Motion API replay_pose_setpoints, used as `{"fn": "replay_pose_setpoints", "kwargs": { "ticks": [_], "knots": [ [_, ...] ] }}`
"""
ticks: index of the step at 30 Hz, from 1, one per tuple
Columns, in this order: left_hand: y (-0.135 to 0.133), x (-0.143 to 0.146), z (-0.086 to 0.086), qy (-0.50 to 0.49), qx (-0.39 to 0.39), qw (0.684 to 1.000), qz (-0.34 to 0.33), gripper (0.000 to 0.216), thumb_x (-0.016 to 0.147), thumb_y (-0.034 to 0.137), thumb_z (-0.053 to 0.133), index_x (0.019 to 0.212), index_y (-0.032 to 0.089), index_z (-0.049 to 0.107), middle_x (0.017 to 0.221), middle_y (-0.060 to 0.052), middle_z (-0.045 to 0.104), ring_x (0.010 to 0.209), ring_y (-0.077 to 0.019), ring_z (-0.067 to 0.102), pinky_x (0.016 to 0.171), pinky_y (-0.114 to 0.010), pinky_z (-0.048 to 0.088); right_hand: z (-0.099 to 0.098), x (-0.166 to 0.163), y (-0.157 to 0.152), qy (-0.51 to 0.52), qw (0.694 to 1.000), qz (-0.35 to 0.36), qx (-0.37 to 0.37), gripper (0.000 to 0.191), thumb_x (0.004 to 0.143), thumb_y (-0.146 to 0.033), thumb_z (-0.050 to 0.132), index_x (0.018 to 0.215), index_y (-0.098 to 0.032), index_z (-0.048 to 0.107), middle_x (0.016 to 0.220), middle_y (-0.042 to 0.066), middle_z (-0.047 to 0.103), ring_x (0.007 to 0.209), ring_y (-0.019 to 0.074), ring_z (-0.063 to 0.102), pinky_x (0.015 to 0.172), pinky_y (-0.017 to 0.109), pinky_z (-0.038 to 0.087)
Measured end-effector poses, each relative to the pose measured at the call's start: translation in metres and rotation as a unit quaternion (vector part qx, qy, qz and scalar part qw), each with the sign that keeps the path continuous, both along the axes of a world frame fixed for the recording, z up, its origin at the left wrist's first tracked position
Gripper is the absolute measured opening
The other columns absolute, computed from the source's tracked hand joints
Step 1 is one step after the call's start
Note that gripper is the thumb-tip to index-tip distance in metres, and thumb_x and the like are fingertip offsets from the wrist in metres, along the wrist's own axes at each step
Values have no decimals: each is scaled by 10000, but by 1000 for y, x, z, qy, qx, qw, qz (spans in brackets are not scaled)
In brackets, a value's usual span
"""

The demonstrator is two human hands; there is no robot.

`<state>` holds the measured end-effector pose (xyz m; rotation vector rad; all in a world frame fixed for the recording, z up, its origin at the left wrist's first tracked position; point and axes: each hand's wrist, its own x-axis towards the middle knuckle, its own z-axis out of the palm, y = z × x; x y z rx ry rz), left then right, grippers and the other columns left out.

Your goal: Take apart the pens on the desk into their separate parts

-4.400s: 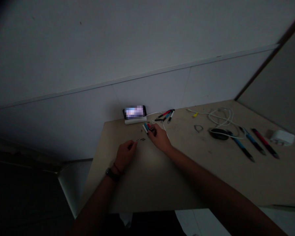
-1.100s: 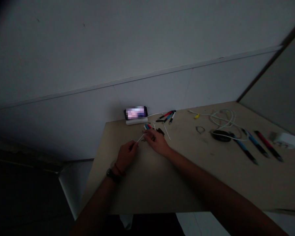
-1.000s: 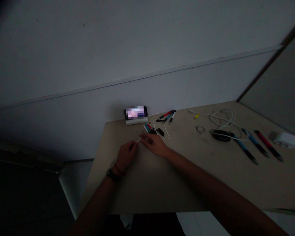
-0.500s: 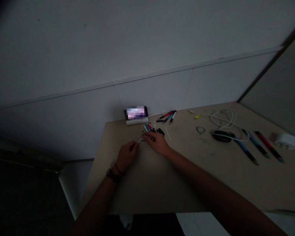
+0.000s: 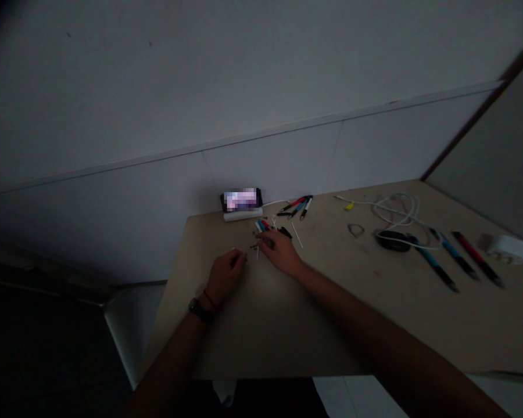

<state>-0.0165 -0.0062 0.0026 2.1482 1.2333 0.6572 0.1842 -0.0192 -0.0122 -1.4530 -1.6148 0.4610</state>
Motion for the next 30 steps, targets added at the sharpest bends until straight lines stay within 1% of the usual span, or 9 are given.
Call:
{"fn": "replay_pose_setpoints", "kwargs": {
  "ticks": [3,6,8,13,19,25,30],
  "knots": [
    [1,0,-1,1,2,1000,-2,375,965,450,424,794,183,624,703,-10,636,650,-147,556,615,-266,341,2,-3,-2,7,999,34,-36,302,910,-381,532,949,-170,745,779,60,686,657,175,582,618,286,428],
    [1,0,-1,2,4,1000,-1,366,965,440,424,799,184,627,725,-15,648,659,-148,562,620,-267,343,2,-6,-4,3,996,67,-62,334,920,-405,519,950,-160,745,704,42,672,598,161,554,569,271,390],
    [1,0,0,3,4,1000,-2,366,965,437,420,800,184,627,720,-15,644,653,-148,559,616,-267,340,1,-7,-4,3,995,78,-61,337,920,-408,524,957,-154,743,714,46,681,614,163,563,578,270,396],
    [1,1,-1,11,8,1000,-3,382,967,445,412,781,183,620,705,-15,635,650,-147,548,618,-266,342,0,-8,-4,-5,994,88,-67,345,923,-412,521,916,-145,739,759,66,702,639,170,576,589,272,404],
    [1,0,-1,12,0,1000,0,386,966,459,413,820,186,644,726,-18,654,664,-153,559,621,-269,350,2,-8,-5,-13,992,101,-75,338,930,-399,511,906,-145,733,729,52,691,638,165,575,597,268,411],
    [1,0,-1,11,6,1000,-4,380,965,452,422,781,183,618,691,-11,630,645,-149,545,607,-265,343,6,-8,-5,-15,989,126,-77,322,921,-384,506,882,-154,727,756,49,700,649,163,576,612,272,422],
    [0,0,0,5,2,1000,-1,385,965,452,426,771,182,621,682,-7,619,637,-145,538,601,-264,341,4,-8,-5,-17,990,118,-76,314,921,-386,518,870,-166,736,757,52,703,657,167,580,618,275,431]
  ]
}}
